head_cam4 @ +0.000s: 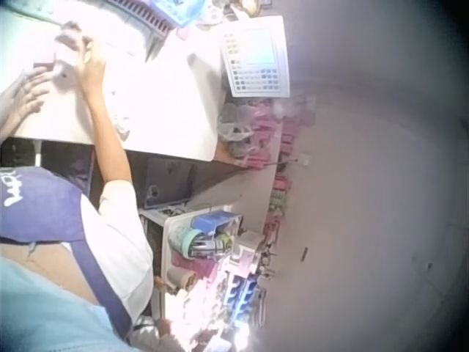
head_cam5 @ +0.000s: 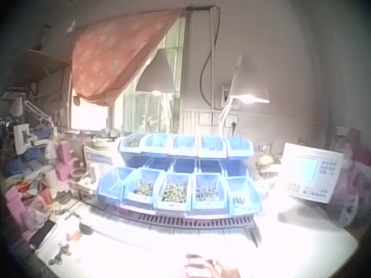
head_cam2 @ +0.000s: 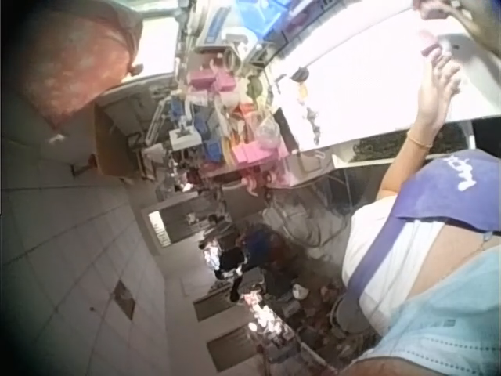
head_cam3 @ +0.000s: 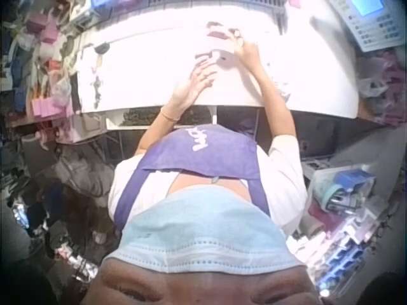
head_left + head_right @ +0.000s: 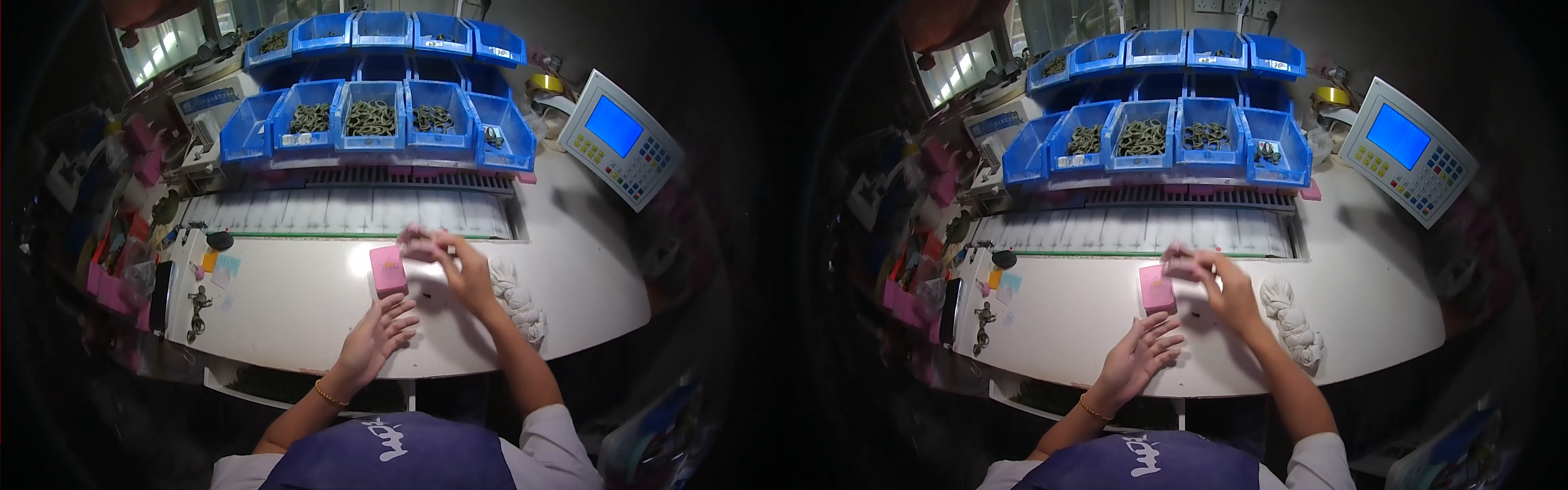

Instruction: The recorder is picking small metal charms from bins and placing them into pink storage cases.

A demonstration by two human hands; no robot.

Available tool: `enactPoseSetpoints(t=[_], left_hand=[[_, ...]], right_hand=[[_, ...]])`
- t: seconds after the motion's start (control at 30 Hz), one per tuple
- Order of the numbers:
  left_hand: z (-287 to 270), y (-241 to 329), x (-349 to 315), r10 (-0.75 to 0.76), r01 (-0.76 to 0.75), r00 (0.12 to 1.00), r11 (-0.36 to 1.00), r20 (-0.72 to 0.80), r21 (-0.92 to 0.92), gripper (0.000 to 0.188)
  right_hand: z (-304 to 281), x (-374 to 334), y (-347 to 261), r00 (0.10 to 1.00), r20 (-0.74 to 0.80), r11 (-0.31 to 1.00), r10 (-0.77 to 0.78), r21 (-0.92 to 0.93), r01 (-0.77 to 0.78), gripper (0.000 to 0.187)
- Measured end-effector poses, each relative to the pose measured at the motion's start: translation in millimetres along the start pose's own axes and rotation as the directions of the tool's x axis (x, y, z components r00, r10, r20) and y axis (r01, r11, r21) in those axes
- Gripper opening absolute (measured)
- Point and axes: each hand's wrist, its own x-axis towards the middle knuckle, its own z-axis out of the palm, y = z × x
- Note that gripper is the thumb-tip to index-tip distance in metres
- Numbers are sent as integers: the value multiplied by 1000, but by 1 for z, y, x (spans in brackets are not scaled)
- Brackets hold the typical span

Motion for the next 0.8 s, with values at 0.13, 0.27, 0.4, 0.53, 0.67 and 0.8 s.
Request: enactPoseSetpoints(t=[0.13, 0.27, 0.4, 0.53, 0.67, 0.8], left_hand=[[-17, -1, -9, 100, -93, 995, 967, -19, 238, 43], [-31, 7, -11, 70, -58, 997, 970, -45, 235, 35], [-41, 10, -10, 36, -33, 999, 987, -18, 159, 30], [-40, 16, -9, 11, -14, 1000, 983, 16, 181, 28], [-42, 13, -10, 0, -11, 998, 987, 65, 158, 27], [-42, 12, -10, 70, -76, 997, 974, 34, 213, 27]], right_hand=[[7, 87, 48, 960, -93, 920, -263, -325, 220, 18], [27, 139, 88, 960, 49, 788, -277, -560, 256, 21], [41, 161, 114, 962, 68, 677, -265, -697, 236, 34], [45, 169, 110, 986, 110, 669, -125, -724, 166, 24], [39, 169, 109, 986, 120, 714, -118, -680, 168, 25], [37, 156, 83, 993, 116, 759, 15, -648, 65, 32]])
